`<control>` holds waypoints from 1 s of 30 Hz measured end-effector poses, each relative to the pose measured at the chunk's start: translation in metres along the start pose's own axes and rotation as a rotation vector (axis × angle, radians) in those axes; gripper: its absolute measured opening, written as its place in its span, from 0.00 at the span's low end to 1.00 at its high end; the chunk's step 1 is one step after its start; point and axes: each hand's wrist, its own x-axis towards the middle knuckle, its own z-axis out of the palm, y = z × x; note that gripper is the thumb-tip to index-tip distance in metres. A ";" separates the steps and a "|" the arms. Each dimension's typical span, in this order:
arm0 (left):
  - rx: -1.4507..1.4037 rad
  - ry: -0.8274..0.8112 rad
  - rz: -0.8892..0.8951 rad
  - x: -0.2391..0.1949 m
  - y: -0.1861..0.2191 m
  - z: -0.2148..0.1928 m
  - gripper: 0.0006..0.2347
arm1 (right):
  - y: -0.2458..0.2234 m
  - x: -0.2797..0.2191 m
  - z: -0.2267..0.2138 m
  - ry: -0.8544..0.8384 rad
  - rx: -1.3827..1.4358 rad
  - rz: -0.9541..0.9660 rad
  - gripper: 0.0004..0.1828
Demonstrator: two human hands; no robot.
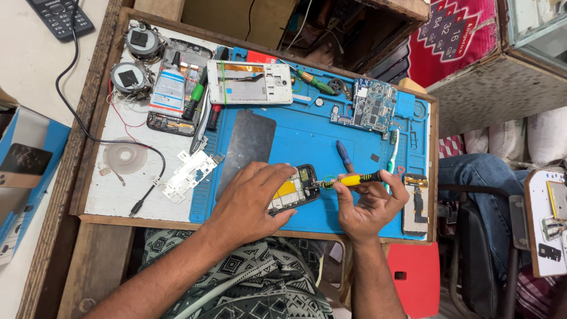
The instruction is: The person disassembles a mobile phone on a blue workbench, using a screwdriver to remove screws and a yellow tool to pry open the casing. They handle the battery, motherboard, and screen assembly, placing components on the mat while working.
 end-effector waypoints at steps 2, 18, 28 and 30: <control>0.009 -0.003 -0.005 0.000 0.001 0.000 0.30 | 0.000 0.000 0.000 0.006 -0.001 -0.002 0.37; 0.007 -0.010 -0.009 0.002 0.002 -0.001 0.29 | -0.005 0.004 0.004 -0.008 -0.048 -0.043 0.36; -0.006 -0.014 -0.013 0.002 0.002 -0.002 0.29 | -0.003 0.006 0.002 -0.038 -0.071 -0.099 0.35; -0.014 -0.020 -0.019 0.002 0.002 -0.002 0.29 | -0.003 0.005 0.002 -0.043 -0.081 -0.133 0.36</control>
